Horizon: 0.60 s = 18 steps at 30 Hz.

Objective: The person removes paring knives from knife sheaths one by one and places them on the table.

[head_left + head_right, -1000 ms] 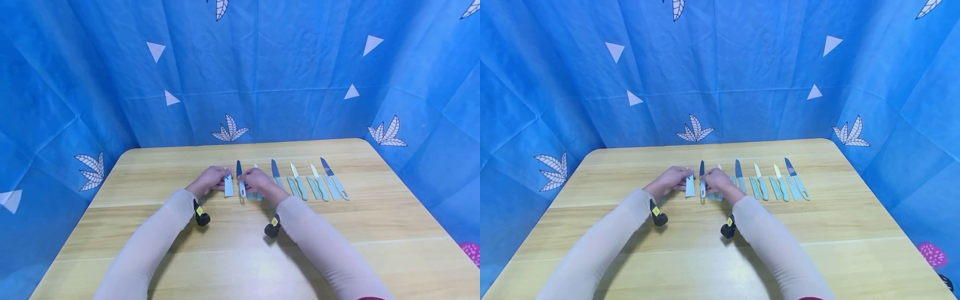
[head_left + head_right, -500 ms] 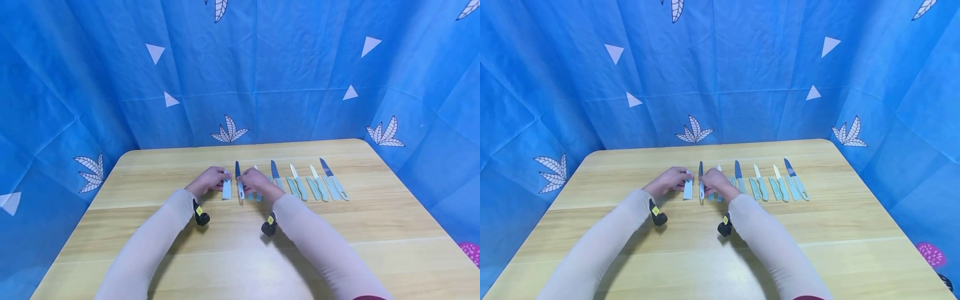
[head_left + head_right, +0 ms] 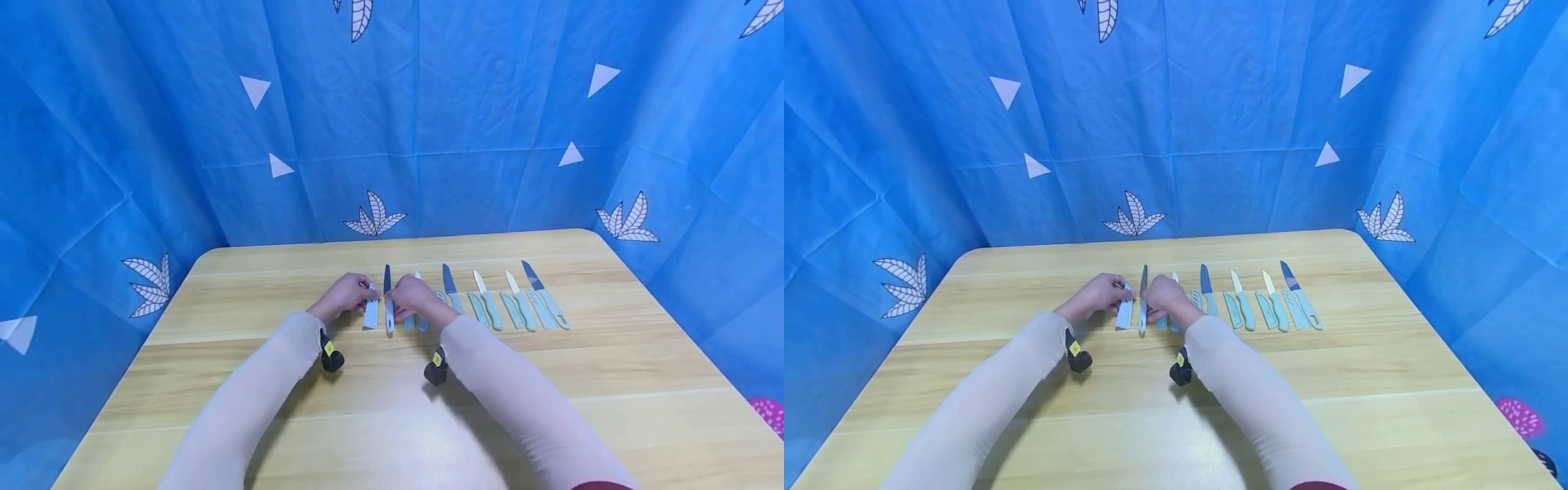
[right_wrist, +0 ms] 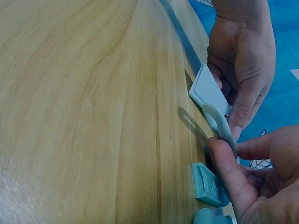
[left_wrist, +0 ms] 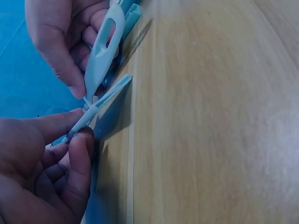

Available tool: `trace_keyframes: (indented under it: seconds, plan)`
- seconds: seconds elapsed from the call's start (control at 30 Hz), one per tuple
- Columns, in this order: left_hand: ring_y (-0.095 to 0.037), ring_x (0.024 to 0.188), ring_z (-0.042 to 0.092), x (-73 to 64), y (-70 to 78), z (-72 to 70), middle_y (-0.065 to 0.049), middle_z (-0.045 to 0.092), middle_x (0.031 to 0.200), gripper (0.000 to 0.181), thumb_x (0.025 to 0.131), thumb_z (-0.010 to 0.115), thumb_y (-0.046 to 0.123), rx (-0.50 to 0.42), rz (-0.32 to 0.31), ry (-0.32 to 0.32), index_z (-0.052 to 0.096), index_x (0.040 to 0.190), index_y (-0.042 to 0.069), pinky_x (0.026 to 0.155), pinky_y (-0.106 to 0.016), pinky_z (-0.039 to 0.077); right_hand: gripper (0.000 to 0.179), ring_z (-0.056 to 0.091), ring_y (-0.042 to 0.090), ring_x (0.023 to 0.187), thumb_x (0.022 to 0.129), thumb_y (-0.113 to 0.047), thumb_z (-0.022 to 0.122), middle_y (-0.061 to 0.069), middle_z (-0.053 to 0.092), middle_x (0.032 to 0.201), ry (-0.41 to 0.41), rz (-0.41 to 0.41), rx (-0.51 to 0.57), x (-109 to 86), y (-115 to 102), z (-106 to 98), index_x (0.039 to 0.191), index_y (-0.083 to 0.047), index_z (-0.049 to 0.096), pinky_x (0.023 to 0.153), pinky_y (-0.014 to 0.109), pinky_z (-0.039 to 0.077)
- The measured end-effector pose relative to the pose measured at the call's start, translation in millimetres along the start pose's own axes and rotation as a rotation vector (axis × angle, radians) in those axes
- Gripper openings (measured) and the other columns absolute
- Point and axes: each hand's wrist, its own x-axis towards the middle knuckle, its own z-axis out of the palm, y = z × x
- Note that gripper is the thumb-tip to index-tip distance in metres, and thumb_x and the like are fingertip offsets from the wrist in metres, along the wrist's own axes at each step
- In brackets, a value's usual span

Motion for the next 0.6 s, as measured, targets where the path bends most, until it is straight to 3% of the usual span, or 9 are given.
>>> trace_keyframes:
  seconds: [0.4, 0.6]
  plan:
    - [-0.015, 0.056, 0.058, -2.8, 3.3, 2.6, -0.008, 0.064, 0.08, 0.026, 0.09, 0.074, 0.027, 0.151, -0.028, 0.104, 0.061, 0.1, 0.006, 0.046, -0.022, 0.048, 0.02, 0.069, 0.018, 0.062, 0.097, -0.018, 0.063, 0.01, 0.069, 0.074, 0.025, 0.001, -0.147, 2.3, -3.0, -1.9, 0.089, 0.0, 0.066, 0.056, 0.025, 0.059]
    - [-0.015, 0.056, 0.058, -5.7, 0.2, 2.1, -0.008, 0.063, 0.08, 0.027, 0.089, 0.075, 0.024, 0.126, -0.031, 0.112, 0.058, 0.101, 0.007, 0.047, -0.023, 0.05, 0.02, 0.069, 0.016, 0.06, 0.095, -0.019, 0.067, 0.007, 0.069, 0.071, 0.042, 0.006, -0.206, 4.1, -3.5, -2.2, 0.083, -0.003, 0.067, 0.056, 0.024, 0.058]
